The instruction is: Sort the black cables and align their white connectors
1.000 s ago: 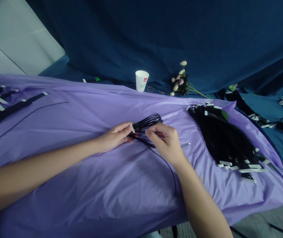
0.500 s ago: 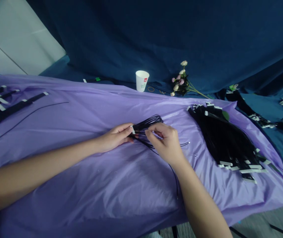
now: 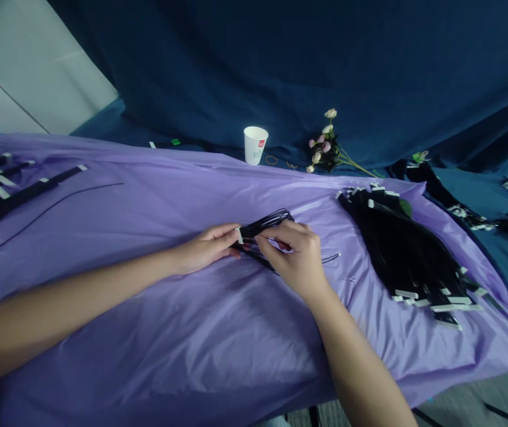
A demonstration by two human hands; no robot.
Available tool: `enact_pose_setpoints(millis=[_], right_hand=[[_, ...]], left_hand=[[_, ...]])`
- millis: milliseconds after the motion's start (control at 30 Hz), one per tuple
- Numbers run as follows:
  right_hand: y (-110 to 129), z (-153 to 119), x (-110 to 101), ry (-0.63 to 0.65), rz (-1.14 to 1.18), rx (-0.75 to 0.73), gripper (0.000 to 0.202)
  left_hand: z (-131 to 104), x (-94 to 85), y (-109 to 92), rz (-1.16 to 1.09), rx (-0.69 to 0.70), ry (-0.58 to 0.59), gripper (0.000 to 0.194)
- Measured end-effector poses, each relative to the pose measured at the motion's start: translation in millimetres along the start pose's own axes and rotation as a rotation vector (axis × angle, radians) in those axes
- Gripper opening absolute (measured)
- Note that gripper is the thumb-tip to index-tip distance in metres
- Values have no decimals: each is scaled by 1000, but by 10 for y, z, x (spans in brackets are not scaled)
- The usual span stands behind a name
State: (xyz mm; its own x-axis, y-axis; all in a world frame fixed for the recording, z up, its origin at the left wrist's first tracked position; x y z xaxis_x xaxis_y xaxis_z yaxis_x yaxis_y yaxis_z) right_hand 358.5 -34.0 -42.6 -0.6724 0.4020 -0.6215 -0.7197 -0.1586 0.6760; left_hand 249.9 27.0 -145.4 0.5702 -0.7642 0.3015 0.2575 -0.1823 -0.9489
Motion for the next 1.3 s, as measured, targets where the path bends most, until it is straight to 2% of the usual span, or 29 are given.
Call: enact_pose_setpoints(millis=[300,600,1033,1133,1300], right_hand=[[38,-17,82,50,-15,-32,11],[77,-38,85,-17,-80,-85,9],[69,-34,159,36,-23,-68,15],[-14,6,149,104,80,2,11],[-373,68,112,220,346,300,15]], left_hand=[[-3,-27,44,-67,-12,-44,36],[-7,15,16,0,-11,11,33],[12,-10,58,-86,-10,-2,35],[13,-31,62,-136,-29,-47,34],[10,-68,44,-238,-57,-122,35]])
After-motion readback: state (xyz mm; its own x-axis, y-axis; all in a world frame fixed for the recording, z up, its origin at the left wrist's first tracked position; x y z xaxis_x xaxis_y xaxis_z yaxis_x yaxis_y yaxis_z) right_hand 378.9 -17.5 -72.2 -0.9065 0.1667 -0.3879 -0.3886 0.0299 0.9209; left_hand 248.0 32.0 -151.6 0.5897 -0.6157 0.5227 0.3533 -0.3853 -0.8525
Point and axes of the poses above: each hand's wrist, its own z-axis towards the middle knuckle, its own x-axis out of the palm, y = z × x, the point moved 9 cm from there along z, towards the middle knuckle, and after that the axes turned 12 degrees about x, right-handed, at the moved point
